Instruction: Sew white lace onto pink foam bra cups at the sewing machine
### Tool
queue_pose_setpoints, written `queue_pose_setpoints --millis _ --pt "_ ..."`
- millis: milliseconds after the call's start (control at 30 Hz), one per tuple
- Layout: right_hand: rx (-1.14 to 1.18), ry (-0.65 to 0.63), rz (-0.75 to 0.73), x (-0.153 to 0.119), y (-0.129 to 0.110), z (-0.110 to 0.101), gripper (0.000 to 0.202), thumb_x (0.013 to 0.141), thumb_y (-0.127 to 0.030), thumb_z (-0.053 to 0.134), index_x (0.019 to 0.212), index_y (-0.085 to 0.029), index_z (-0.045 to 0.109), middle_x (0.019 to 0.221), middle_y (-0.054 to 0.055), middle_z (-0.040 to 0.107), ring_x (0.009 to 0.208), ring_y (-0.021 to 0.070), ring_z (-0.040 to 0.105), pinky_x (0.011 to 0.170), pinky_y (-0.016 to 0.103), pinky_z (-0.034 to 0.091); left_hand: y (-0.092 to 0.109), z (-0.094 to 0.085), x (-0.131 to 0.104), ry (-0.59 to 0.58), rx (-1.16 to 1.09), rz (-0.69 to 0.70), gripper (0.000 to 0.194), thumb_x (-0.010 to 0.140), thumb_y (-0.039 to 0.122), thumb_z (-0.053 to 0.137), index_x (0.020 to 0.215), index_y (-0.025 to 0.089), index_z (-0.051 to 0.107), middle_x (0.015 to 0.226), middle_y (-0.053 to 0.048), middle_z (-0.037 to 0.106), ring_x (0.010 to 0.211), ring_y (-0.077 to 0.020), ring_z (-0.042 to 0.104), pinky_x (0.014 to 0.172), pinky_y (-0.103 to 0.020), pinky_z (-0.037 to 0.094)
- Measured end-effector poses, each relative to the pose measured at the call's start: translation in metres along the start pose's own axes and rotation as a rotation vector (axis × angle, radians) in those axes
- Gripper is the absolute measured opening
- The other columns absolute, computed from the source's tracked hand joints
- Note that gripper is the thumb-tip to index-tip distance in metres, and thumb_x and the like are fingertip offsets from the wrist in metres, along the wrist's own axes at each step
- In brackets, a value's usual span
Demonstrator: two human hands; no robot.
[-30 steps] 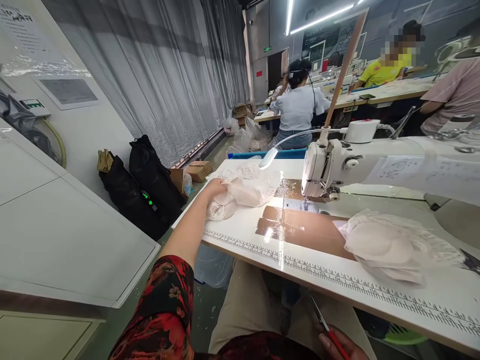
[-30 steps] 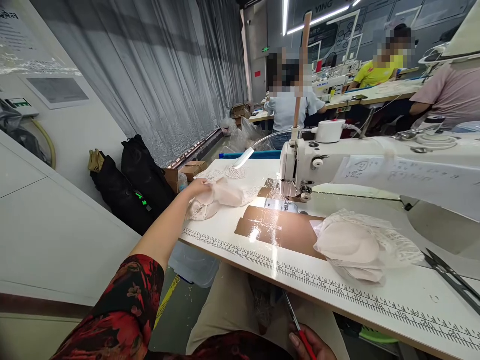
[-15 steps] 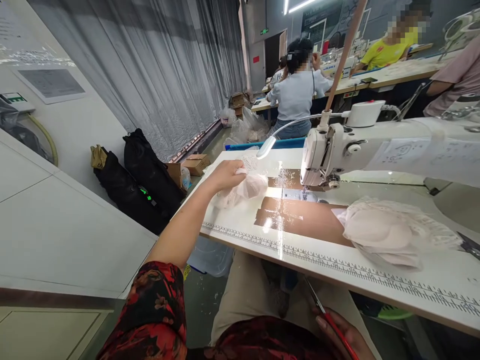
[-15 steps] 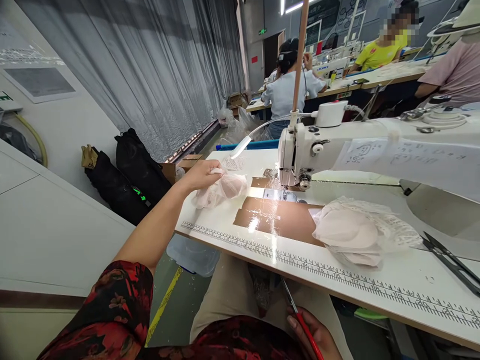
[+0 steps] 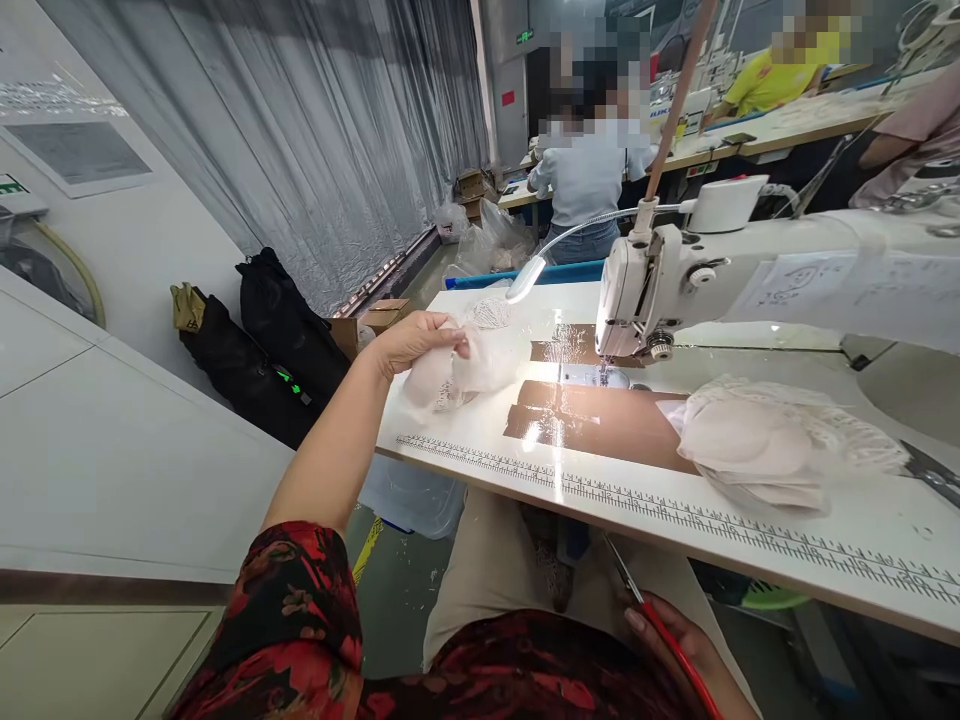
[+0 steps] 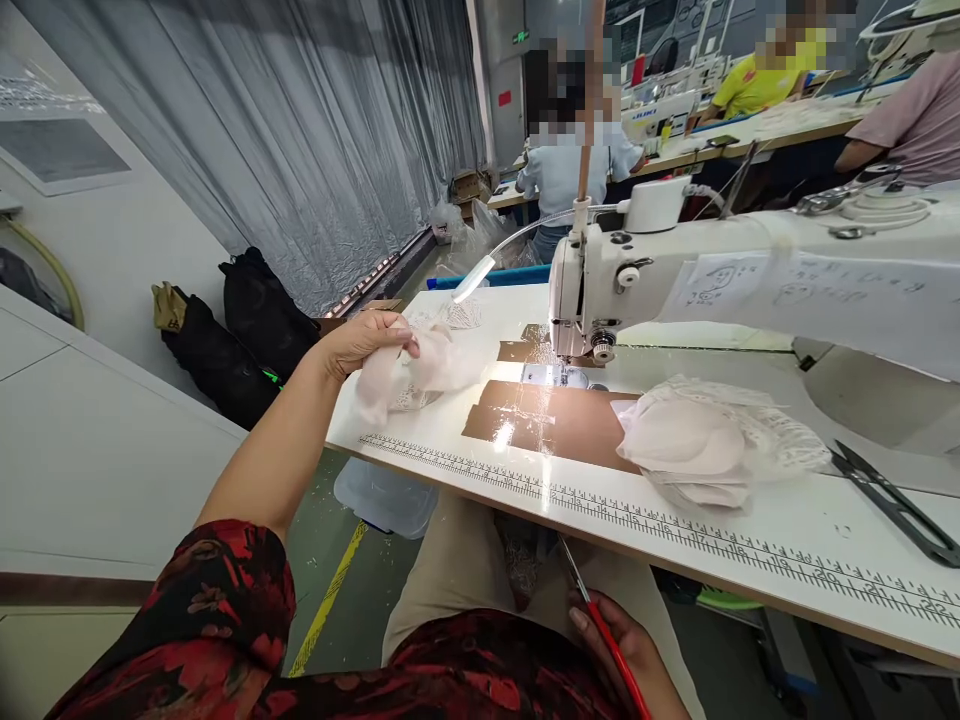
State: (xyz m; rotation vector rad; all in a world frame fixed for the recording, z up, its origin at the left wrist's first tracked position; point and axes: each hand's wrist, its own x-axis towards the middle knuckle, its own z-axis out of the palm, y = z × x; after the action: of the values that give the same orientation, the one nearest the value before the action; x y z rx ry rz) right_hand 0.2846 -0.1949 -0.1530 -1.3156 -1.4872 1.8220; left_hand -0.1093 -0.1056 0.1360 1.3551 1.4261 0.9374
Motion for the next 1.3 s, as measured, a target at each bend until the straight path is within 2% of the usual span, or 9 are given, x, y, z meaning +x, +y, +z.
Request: queue_pose_setpoints --millis 100,200,367,433,533,667,867,1033,1300 --pt "-0.017 0.000 0.009 -0.002 -0.004 0.003 0.044 0.063 -0.062 0.067 0.077 -0.021 0.072 0.070 0.006 0.068 0.080 0.0281 0.067 0.068 0.030 0.053 0.004 0.029 -0.014 0.094 -0.091 0.170 0.033 0.068 0.041 0.078 0.081 0.013 0.064 0.092 -0.007 0.072 0.076 -0.0140 0.064 0.069 -0.025 0.050" --pt "-0.039 -0.019 0.013 -0.005 -0.008 0.003 0.045 0.064 -0.062 0.067 0.081 -0.021 0.072 0.071 0.006 0.068 0.078 0.0268 0.065 0.066 0.029 0.052 -0.008 0.066 -0.035 0.087 -0.164 0.187 0.036 0.075 0.047 0.072 0.086 0.014 0.064 0.084 -0.006 0.072 0.070 -0.0126 0.063 0.066 -0.024 0.049" --pt "-0.108 -0.105 -0.037 -0.012 -0.021 -0.004 0.048 0.069 -0.056 0.067 0.100 -0.019 0.071 0.075 0.004 0.069 0.072 0.0230 0.064 0.066 0.028 0.051 -0.073 0.131 -0.070 -0.102 -0.108 0.041 0.036 0.081 0.050 0.062 0.079 0.014 0.064 0.081 -0.006 0.068 0.081 -0.0155 0.062 0.078 -0.026 0.046" --pt "-0.144 -0.170 -0.084 -0.016 -0.031 -0.006 0.051 0.069 -0.053 0.070 0.106 -0.018 0.070 0.082 0.006 0.070 0.080 0.0248 0.065 0.073 0.030 0.052 -0.101 0.152 -0.080 -0.106 -0.088 0.005 0.035 0.083 0.049 0.057 0.078 0.015 0.064 0.083 -0.005 0.066 0.084 -0.0159 0.060 0.080 -0.026 0.044" --pt "-0.193 -0.269 -0.087 -0.019 -0.051 -0.006 0.056 0.073 -0.051 0.068 0.116 -0.017 0.067 0.093 0.008 0.071 0.090 0.0263 0.065 0.082 0.032 0.052 -0.130 0.172 -0.093 -0.032 -0.081 -0.083 0.032 0.080 0.045 0.054 0.073 0.015 0.061 0.069 -0.001 0.059 0.069 -0.0128 0.053 0.068 -0.024 0.040" --pt "-0.258 -0.345 -0.092 -0.016 -0.077 0.005 0.061 0.072 -0.054 0.068 0.120 -0.015 0.065 0.103 0.011 0.071 0.099 0.0292 0.064 0.090 0.039 0.051 -0.143 0.178 -0.105 0.018 -0.099 -0.127 0.025 0.072 0.040 0.051 0.064 0.016 0.054 0.056 0.004 0.043 0.055 -0.0091 0.037 0.054 -0.021 0.031" --pt "-0.278 -0.509 -0.134 -0.004 -0.095 0.022 0.058 0.077 -0.049 0.068 0.125 -0.018 0.061 0.122 0.011 0.065 0.111 0.0295 0.060 0.098 0.042 0.047 -0.148 0.166 -0.120 0.016 -0.029 -0.123 0.024 0.073 0.037 0.062 0.077 0.014 0.066 0.069 -0.001 0.061 0.065 -0.0111 0.051 0.061 -0.021 0.039" --pt "-0.384 -0.578 -0.210 0.006 -0.100 0.030 0.052 0.080 -0.047 0.065 0.125 -0.020 0.060 0.114 0.007 0.068 0.105 0.0265 0.062 0.091 0.034 0.051 -0.157 0.155 -0.131 0.010 -0.166 -0.197 0.029 0.075 0.040 0.069 0.086 0.013 0.072 0.077 -0.004 0.069 0.069 -0.0126 0.059 0.063 -0.021 0.043" --pt "-0.506 -0.583 -0.320 0.012 -0.108 0.046 0.045 0.080 -0.042 0.065 0.120 -0.020 0.063 0.105 0.004 0.070 0.099 0.0251 0.064 0.086 0.033 0.051 -0.165 0.153 -0.139 0.061 -0.221 -0.231 0.029 0.074 0.040 0.072 0.085 0.013 0.073 0.073 -0.003 0.068 0.063 -0.0093 0.056 0.058 -0.018 0.040"
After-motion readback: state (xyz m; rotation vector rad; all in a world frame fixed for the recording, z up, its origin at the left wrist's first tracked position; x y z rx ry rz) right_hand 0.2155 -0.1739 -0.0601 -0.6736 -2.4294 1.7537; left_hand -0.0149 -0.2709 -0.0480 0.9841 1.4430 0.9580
